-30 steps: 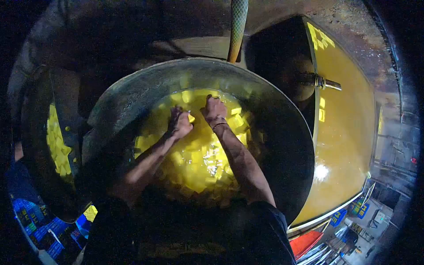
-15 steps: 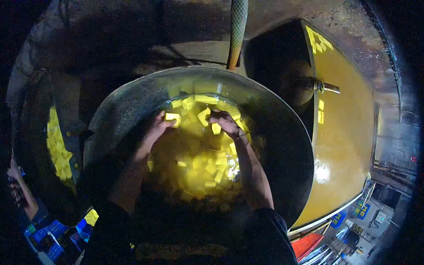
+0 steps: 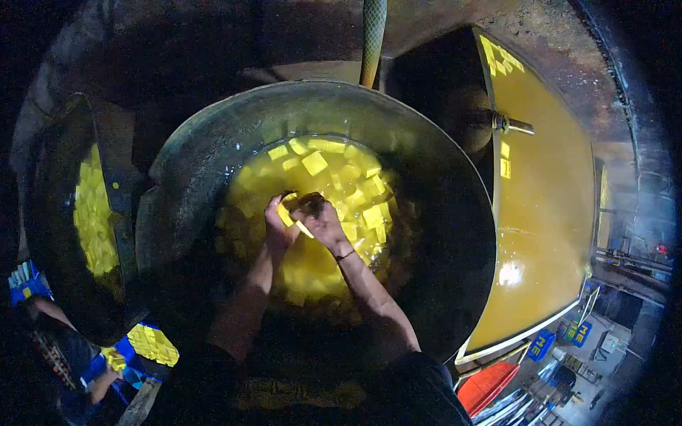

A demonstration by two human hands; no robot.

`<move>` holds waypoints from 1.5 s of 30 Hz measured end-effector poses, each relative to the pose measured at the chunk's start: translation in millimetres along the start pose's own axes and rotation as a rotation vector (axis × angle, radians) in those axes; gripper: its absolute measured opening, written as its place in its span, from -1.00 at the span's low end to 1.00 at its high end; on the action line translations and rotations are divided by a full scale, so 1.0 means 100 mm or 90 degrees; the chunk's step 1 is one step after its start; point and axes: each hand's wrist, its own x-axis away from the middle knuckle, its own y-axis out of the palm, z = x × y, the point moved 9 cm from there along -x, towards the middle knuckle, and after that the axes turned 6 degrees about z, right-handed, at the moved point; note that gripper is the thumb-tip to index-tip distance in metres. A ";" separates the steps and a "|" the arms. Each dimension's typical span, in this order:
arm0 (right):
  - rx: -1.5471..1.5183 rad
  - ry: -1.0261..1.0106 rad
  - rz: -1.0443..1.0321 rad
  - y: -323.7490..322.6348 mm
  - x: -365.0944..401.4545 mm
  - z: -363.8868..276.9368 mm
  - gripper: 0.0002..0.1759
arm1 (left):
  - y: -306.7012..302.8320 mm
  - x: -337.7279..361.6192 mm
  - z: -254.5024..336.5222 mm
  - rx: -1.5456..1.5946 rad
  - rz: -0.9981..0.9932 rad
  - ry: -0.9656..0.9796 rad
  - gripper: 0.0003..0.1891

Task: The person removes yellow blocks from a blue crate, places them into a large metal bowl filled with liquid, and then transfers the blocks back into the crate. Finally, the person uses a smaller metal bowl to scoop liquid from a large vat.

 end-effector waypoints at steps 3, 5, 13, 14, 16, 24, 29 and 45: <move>-0.752 0.269 -0.055 0.28 0.06 0.49 -0.70 | -0.10 0.01 -0.10 -0.040 -0.025 0.017 -0.76; -0.329 0.119 0.064 0.23 0.08 0.68 -0.58 | -0.07 0.06 -0.16 -0.102 -0.032 0.047 -0.74; 0.460 -0.105 0.126 -0.18 -1.02 0.42 -0.41 | 0.13 0.22 0.43 -0.036 -0.046 0.128 -0.51; 0.501 -0.093 0.161 -0.23 -1.10 0.47 -0.45 | -0.08 0.05 0.61 -0.176 -0.054 0.263 -0.52; 0.501 -0.047 0.059 -0.15 -1.22 0.54 -0.54 | 0.57 0.41 0.87 -0.030 -0.234 0.088 -0.56; 0.286 -0.054 -0.251 0.84 -1.15 0.49 -0.43 | 0.91 0.48 1.40 0.072 -0.051 -0.040 -0.54; 0.156 -0.318 0.107 1.68 -0.77 -0.10 -0.58 | 1.52 0.96 1.66 0.002 -0.198 0.016 -0.46; -0.151 0.114 -0.394 1.53 0.32 -0.64 -0.52 | 0.29 4.03 3.03 0.047 -0.270 0.505 -0.43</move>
